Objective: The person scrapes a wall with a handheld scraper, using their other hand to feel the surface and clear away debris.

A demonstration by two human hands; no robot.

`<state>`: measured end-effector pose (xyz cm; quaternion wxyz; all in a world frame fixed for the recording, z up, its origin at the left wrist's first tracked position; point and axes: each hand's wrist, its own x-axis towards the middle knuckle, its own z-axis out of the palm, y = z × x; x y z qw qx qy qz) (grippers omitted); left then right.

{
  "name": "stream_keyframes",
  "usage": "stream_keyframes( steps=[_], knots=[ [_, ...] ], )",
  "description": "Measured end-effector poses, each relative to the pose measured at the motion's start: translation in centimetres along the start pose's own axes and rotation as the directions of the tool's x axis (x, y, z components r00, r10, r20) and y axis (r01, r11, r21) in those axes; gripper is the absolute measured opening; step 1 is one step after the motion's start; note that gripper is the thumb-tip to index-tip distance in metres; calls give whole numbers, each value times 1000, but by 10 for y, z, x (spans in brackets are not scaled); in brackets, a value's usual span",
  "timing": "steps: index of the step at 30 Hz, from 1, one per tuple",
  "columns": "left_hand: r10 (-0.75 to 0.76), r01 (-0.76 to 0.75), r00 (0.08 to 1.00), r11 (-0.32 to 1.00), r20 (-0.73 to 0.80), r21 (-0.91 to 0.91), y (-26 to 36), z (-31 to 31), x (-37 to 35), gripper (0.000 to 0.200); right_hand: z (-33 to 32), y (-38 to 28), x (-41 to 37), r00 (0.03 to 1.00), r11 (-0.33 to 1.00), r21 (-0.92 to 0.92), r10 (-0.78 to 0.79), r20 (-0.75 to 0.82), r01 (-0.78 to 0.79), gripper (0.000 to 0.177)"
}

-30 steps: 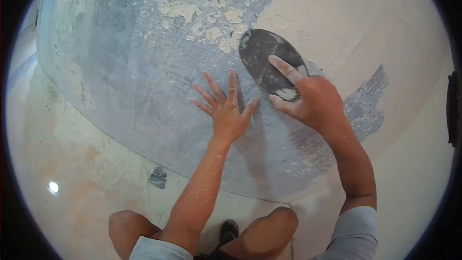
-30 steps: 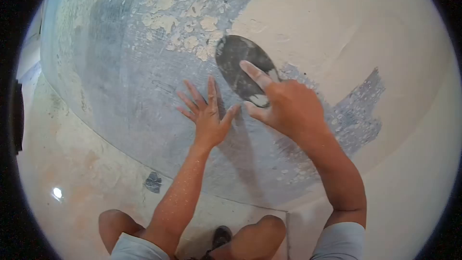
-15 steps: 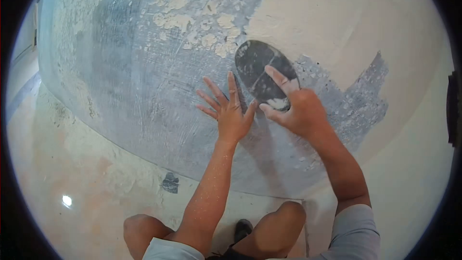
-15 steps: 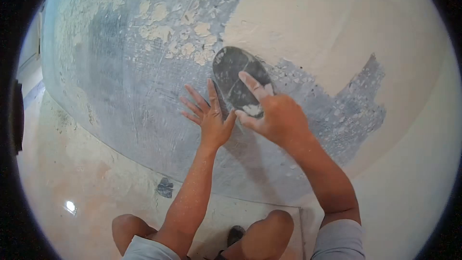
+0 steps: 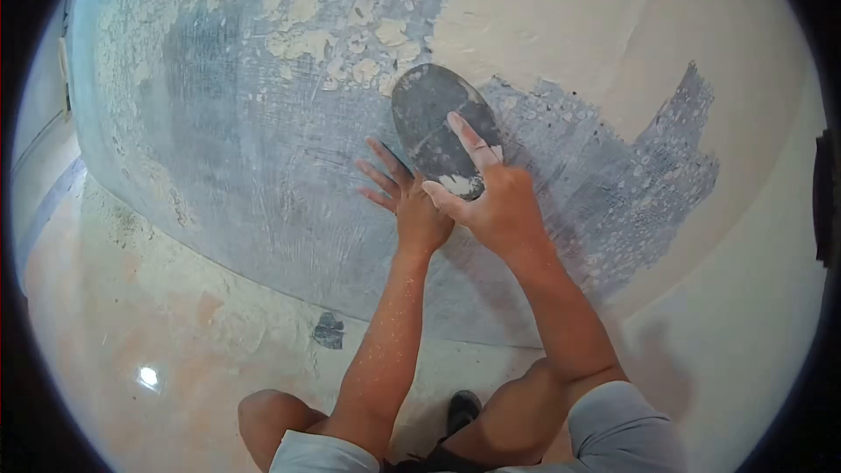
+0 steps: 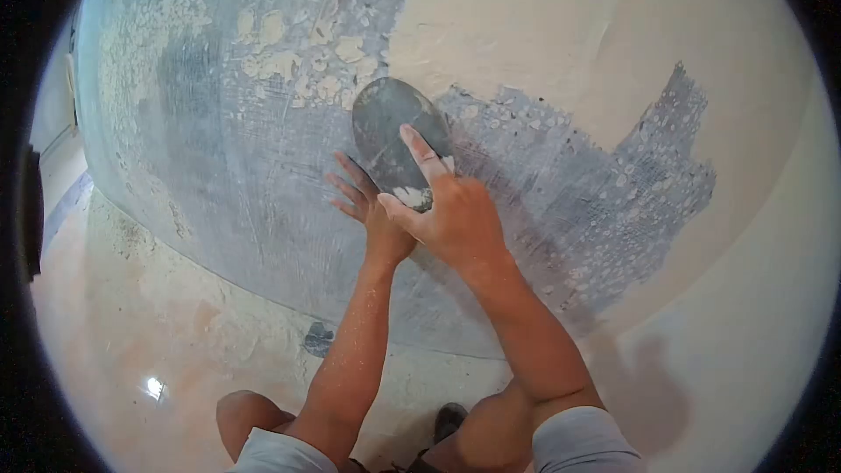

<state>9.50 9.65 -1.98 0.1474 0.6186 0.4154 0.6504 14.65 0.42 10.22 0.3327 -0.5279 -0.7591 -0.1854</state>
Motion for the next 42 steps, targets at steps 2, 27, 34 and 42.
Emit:
stream_keyframes(
  steps=[2, 27, 34, 42],
  knots=[
    [15, -15, 1000, 1000, 7, 18, -4, 0, -2, 81, 5, 4, -14, 998, 998, 28, 56, 6, -56, 86],
    [14, -14, 1000, 999, 4, 46, -5, 4, -1, 99, 7, 19, -15, 906, 944, -192, -314, -284, 267, 68],
    [-6, 6, 1000, 1000, -13, -12, 5, -1, 0, 101, 5, 6, -18, 942, 967, -172, -226, -247, 186, 62],
    [-2, 1, 1000, 1000, 24, 30, -5, 4, -1, 97, 2, -1, -2, 949, 981, -147, -164, -268, 128, 62]
  ],
)
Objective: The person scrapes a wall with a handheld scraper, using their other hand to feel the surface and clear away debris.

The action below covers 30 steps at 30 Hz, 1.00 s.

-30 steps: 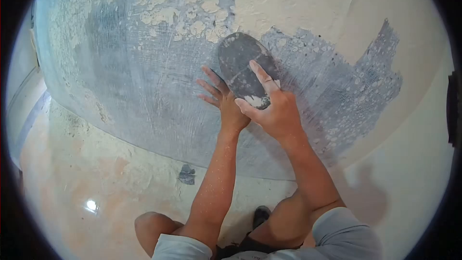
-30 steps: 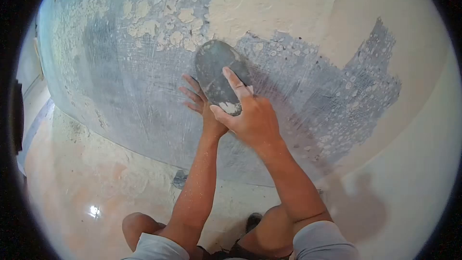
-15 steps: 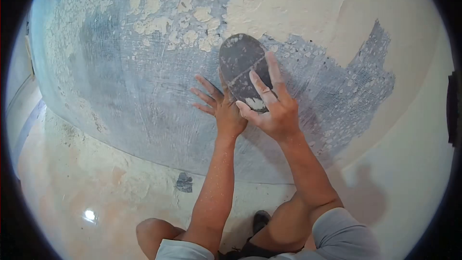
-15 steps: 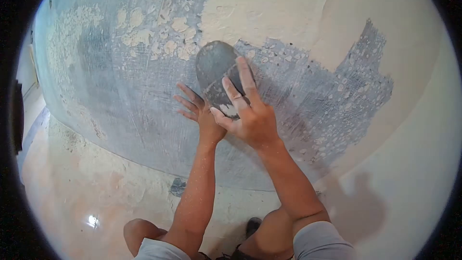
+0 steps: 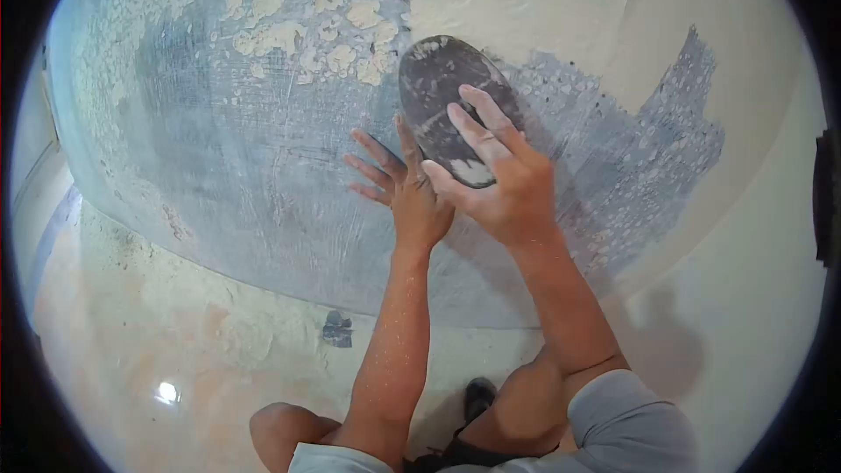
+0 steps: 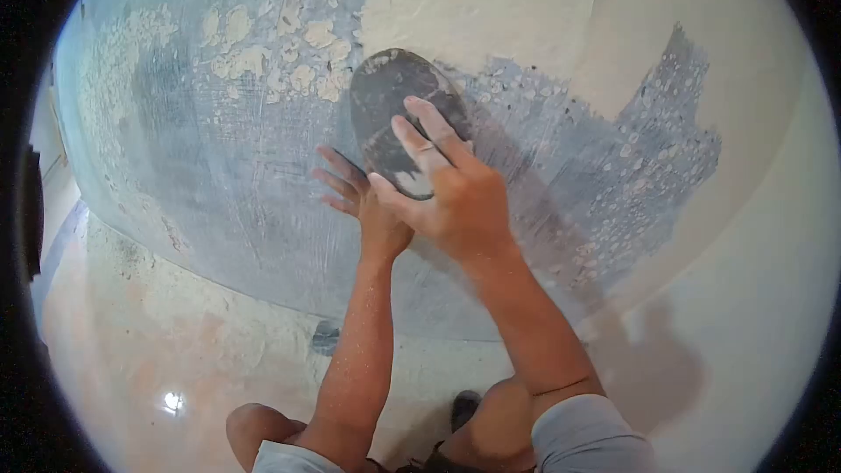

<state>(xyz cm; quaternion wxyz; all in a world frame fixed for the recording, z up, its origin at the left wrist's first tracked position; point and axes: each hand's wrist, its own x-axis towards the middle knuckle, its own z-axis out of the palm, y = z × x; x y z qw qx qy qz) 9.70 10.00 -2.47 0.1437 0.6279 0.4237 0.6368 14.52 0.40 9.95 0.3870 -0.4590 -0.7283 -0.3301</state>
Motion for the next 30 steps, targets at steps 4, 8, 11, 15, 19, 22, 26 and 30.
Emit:
stream_keyframes(
  steps=[4, 8, 11, 15, 19, 22, 26, 30],
  knots=[
    [0, -1, 1000, 1000, 20, 22, 1, -2, 1, 96, -6, 4, -4, 1000, 999, 45, -14, 17, 13, 60],
    [18, -21, 999, 998, -40, -59, 1, -1, 0, 97, -7, 6, 7, 999, 996, 90, -7, 47, 3, 60],
    [-4, 4, 1000, 1000, 16, -27, 5, -7, 1, 97, -6, 12, -4, 998, 997, 57, -44, 40, 42, 59],
    [7, -7, 1000, 1000, -5, 2, -3, 3, 0, 99, -4, 12, 7, 998, 994, 100, -44, 35, 40, 59],
    [2, -2, 1000, 999, 14, -51, 0, -4, 0, 97, -3, 17, -3, 999, 992, 118, -46, 8, 44, 59],
    [28, -28, 1000, 999, 11, -45, -4, -1, 0, 98, -1, 15, 12, 998, 989, 138, -61, 10, 59, 59],
    [20, -20, 1000, 1000, 15, -11, -7, 2, 0, 102, -6, 16, 6, 998, 991, 123, -51, 37, 46, 60],
    [8, -6, 1000, 998, 26, -60, 2, -6, 0, 102, -5, 16, 8, 996, 995, 76, -65, 65, 60, 59]
  ],
)
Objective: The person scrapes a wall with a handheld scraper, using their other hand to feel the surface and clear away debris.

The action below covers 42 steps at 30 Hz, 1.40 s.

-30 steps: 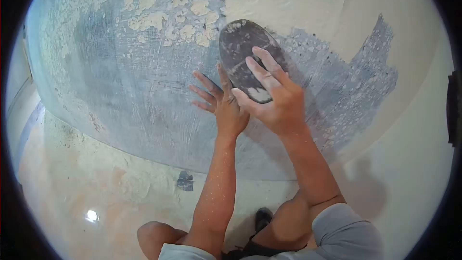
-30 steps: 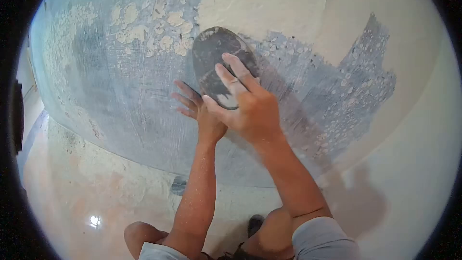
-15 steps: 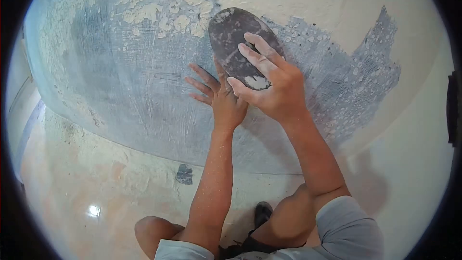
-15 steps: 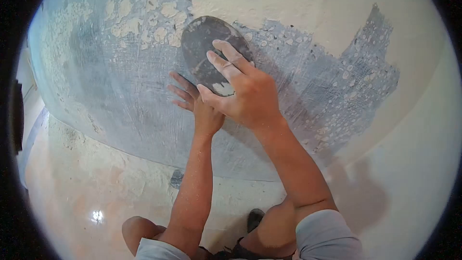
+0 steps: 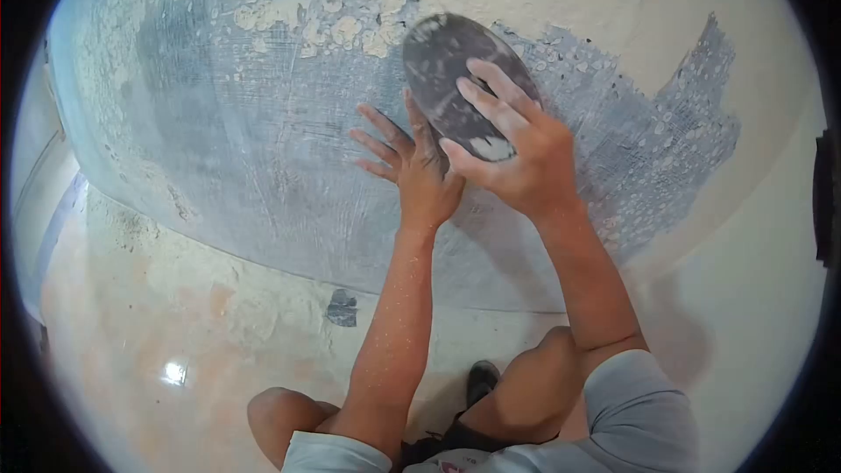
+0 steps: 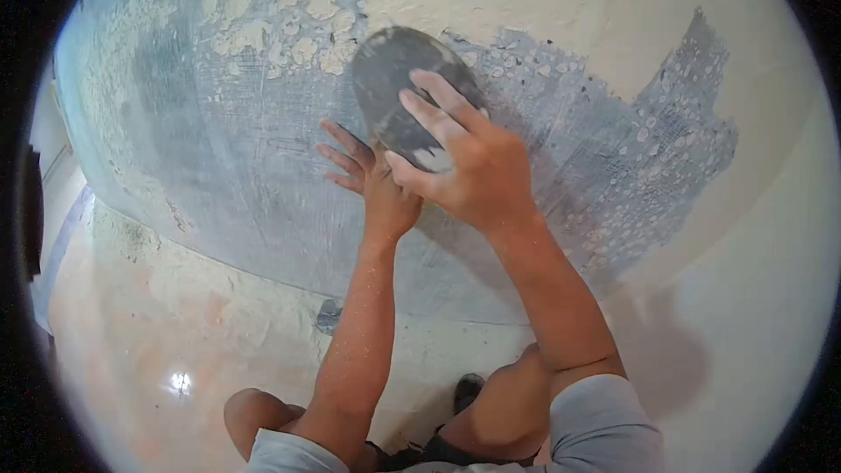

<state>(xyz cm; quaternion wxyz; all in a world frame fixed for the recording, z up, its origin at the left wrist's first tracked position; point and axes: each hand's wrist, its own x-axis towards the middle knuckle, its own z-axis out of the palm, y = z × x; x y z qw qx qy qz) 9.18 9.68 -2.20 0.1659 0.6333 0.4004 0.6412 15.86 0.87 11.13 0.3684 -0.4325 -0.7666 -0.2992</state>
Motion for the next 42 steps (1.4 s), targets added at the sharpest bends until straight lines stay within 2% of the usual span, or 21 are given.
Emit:
stream_keyframes(
  steps=[2, 5, 9, 11, 12, 17, 20, 24, 30, 40, 42],
  knots=[
    [-5, 5, 1000, 1000, -2, 6, 0, 2, 0, 101, -5, 3, 7, 1000, 1000, 0, -3, 17, 3, 59],
    [-4, 4, 1000, 1000, -3, 10, 0, 0, -2, 99, -11, 8, 5, 996, 992, -115, -37, 80, 47, 59],
    [-19, 18, 999, 999, -31, -44, 4, 0, 0, 100, -12, 10, 19, 990, 989, -105, -88, 113, 100, 58],
    [-23, 23, 1000, 999, -13, 24, 2, 1, 0, 103, -15, 12, 26, 987, 988, -104, -103, 124, 116, 59],
    [-27, 27, 1000, 1000, -7, -2, 3, 0, 0, 104, -14, 11, 27, 986, 988, -98, -109, 123, 121, 59],
    [-13, 12, 1000, 1000, -24, -29, 4, -1, 1, 104, -17, 13, 18, 986, 984, -151, -73, 149, 96, 61],
    [-31, 31, 999, 999, 19, -10, 5, -3, -1, 103, -20, 11, 27, 981, 980, -175, -65, 185, 98, 62],
    [-11, 11, 1000, 1000, -3, -25, 6, -5, 0, 102, -31, 24, 17, 983, 973, -185, -107, 152, 135, 61],
    [-29, 29, 999, 1000, 17, 3, 6, -2, -1, 102, -35, 18, 25, 974, 955, -256, -98, 205, 150, 61],
    [-7, 7, 1000, 1000, -2, -12, 5, -6, 0, 102, -31, 24, 19, 963, 902, -349, -205, 173, 254, 60],
    [-35, 36, 999, 999, 33, -20, 9, -6, 0, 102, -30, 20, 26, 963, 901, -354, -194, 189, 251, 61]
  ],
)
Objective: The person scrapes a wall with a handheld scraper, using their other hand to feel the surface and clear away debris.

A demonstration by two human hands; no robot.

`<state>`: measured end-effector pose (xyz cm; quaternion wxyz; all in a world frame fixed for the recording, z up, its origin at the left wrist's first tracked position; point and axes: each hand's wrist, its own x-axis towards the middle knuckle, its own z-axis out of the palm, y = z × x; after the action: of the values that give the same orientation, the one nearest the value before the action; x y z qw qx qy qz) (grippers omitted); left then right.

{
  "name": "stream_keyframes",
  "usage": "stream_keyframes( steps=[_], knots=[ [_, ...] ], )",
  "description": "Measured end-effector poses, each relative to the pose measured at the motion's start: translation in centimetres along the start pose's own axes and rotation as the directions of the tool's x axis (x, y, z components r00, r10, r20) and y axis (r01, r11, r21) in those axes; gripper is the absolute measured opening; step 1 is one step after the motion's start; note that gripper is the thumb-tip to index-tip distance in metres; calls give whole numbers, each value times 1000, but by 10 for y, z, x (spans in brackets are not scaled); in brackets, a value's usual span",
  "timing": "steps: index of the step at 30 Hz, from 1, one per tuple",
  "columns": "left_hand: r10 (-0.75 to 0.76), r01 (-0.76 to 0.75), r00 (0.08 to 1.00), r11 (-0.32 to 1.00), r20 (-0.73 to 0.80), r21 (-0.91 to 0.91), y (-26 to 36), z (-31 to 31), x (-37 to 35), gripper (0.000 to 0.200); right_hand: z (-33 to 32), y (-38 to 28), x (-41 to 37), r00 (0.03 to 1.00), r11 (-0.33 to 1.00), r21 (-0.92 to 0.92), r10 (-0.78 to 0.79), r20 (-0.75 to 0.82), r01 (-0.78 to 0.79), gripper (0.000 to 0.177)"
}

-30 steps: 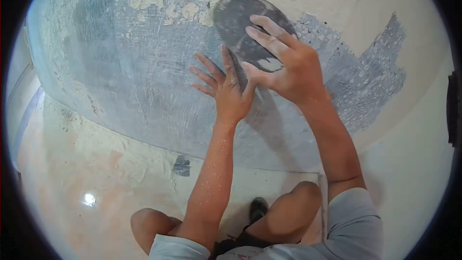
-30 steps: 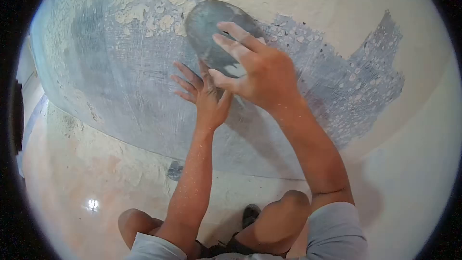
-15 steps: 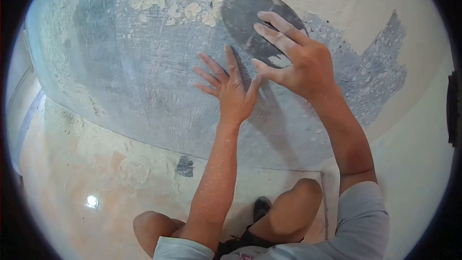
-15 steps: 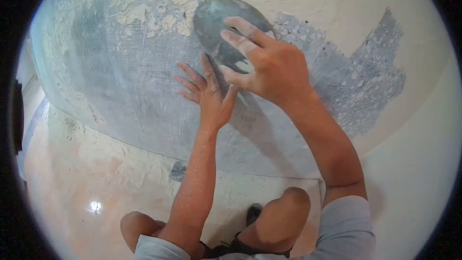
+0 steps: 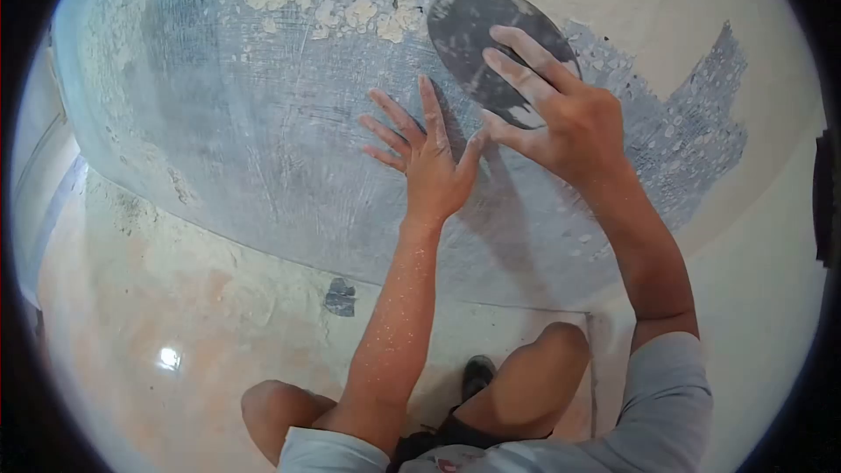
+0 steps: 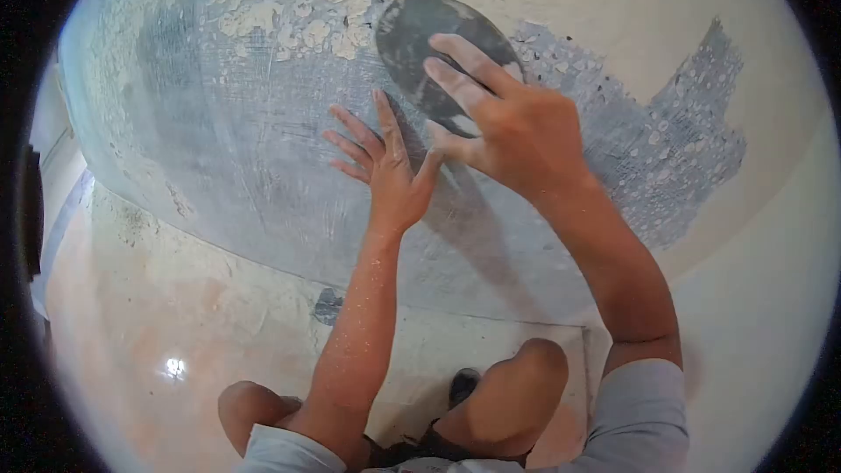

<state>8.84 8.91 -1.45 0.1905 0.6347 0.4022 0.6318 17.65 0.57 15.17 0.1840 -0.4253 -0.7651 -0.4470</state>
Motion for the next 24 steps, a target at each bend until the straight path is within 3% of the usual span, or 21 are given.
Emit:
stream_keyframes(
  steps=[2, 7, 24],
  knots=[
    [2, -2, 1000, 1000, -9, 3, 0, 3, -2, 101, -2, -5, 6, 998, 1000, 2, 28, 47, -29, 62],
    [32, -32, 999, 999, -30, 16, -2, 3, 0, 101, -1, 3, -5, 1000, 1000, 29, 0, -20, 1, 57],
    [10, -10, 1000, 1000, 5, 8, -2, 1, -2, 103, -1, 8, -6, 999, 998, 61, 34, -16, -33, 59]
  ],
)
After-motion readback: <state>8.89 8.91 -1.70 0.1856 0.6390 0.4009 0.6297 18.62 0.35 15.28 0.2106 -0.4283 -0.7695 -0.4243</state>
